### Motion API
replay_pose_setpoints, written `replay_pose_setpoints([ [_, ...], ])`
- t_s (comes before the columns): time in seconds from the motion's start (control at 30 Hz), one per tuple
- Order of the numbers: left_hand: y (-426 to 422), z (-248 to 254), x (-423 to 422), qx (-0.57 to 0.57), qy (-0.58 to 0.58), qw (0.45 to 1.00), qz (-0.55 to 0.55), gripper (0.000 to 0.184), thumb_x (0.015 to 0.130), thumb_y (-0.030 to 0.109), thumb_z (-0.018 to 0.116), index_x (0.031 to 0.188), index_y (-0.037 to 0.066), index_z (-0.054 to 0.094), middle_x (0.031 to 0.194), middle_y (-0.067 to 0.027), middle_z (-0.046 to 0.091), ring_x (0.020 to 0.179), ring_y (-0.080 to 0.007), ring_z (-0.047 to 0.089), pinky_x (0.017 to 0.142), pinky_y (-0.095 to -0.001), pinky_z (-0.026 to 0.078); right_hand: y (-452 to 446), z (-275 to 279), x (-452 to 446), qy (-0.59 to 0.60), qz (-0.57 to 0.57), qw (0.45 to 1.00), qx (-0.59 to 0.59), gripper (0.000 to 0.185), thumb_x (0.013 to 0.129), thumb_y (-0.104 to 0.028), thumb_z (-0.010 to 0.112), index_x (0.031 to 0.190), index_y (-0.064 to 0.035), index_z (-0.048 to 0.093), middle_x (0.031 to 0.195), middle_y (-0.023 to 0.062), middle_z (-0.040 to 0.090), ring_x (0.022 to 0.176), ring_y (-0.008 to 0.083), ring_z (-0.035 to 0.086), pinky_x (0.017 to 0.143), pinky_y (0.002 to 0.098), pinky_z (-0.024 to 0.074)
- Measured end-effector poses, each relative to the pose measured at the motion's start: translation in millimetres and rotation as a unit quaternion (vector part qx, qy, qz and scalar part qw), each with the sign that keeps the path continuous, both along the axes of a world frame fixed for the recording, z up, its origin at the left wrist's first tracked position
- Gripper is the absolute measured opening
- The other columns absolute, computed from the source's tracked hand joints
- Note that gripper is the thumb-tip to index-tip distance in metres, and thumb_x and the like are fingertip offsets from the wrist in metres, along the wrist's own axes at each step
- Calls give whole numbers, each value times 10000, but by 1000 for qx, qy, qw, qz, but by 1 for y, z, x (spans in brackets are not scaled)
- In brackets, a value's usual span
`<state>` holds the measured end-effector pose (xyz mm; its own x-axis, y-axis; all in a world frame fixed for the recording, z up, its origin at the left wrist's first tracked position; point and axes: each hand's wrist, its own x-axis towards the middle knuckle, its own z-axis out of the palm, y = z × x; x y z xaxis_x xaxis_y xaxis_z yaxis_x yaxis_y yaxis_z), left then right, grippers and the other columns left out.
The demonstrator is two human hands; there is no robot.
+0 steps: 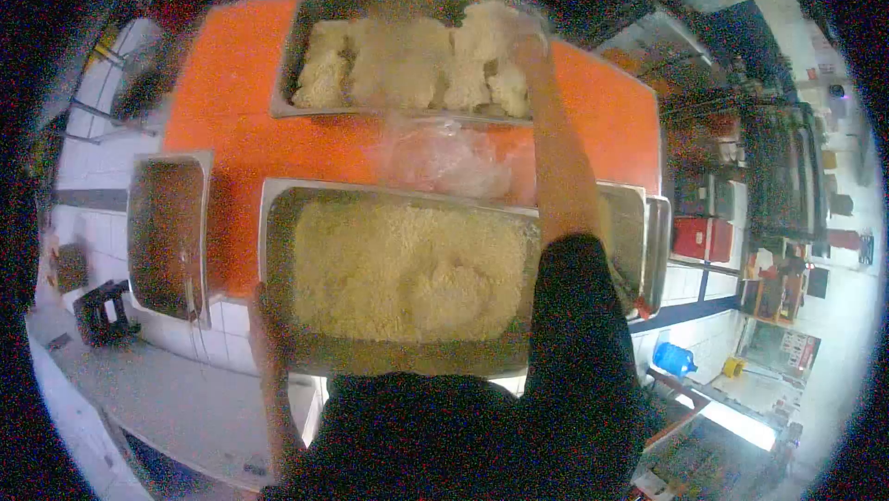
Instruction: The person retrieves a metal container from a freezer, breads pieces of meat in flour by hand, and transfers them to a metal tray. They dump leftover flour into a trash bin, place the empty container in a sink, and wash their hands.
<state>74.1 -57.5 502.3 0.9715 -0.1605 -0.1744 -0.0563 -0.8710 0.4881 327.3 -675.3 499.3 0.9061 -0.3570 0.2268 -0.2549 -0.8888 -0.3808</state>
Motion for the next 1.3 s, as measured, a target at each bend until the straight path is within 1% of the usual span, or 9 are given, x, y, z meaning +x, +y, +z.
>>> replay_pose_setpoints([
  [0.17,18,-30,-10,-91,90,989,72,817,774,-109,519,1511,154,286,1380,-205,508,1144,-463,579,855,-513,541,-6,-49,34,109,16,979,-173,269,921,-273,595,1100,-80,645,1034,110,644,991,268,615,792,448,522],
  [0.37,7,-13,-6,-110,17,993,35,758,809,-76,534,1499,131,299,1350,-222,519,1135,-473,576,897,-508,529,103,55,-133,184,19,928,-322,269,925,-307,558,1075,-104,654,1064,136,633,1053,309,613,815,490,529],
  [0.57,-9,10,2,5,-39,999,-27,680,859,11,532,1495,108,314,1372,-243,496,1128,-508,556,894,-531,508,222,6,-347,274,192,941,-55,566,934,-431,582,1285,12,551,1292,194,591,1195,307,581,1013,425,454],
  [0.7,-8,9,-1,-12,-26,999,-15,702,839,-3,505,1503,111,307,1389,-252,477,1097,-516,564,869,-540,509,238,-15,-377,480,115,869,-22,731,877,-473,650,1382,22,467,1422,243,484,1335,356,462,1120,452,359],
  [0.9,-3,8,-6,-40,-83,995,-43,796,777,-50,515,1523,108,285,1366,-275,478,1025,-503,592,817,-537,518,242,-23,-388,511,135,845,-85,814,863,-524,643,1445,-13,390,1434,220,466,1322,369,468,1102,430,391],
  [1.0,-3,10,-7,-24,-34,999,-18,806,762,-77,510,1518,101,296,1369,-279,477,1017,-493,601,805,-537,520,231,-28,-386,439,206,872,-65,601,919,-429,596,1375,-62,459,1355,178,522,1292,357,488,1051,421,446],
  [1.1,-1,9,-8,-43,-44,998,-24,804,754,-103,504,1507,96,306,1362,-276,484,985,-489,611,799,-535,526,227,-41,-398,156,387,879,-232,430,867,-199,575,1277,-70,572,1278,195,589,1269,346,508,1068,414,440],
  [1.17,-5,14,-7,-34,-70,996,-35,766,773,-98,513,1492,89,325,1355,-275,491,968,-497,613,801,-533,530,241,2,-370,388,428,788,-213,407,887,-288,595,1247,-99,606,1278,168,598,1270,331,510,1057,420,443],
  [1.3,0,11,-8,-57,-43,997,-18,742,791,-86,529,1485,86,327,1357,-274,493,982,-498,614,796,-526,534,198,-31,-375,297,415,843,-173,492,941,-327,549,1375,-97,520,1377,148,541,1218,320,550,983,405,507],
])
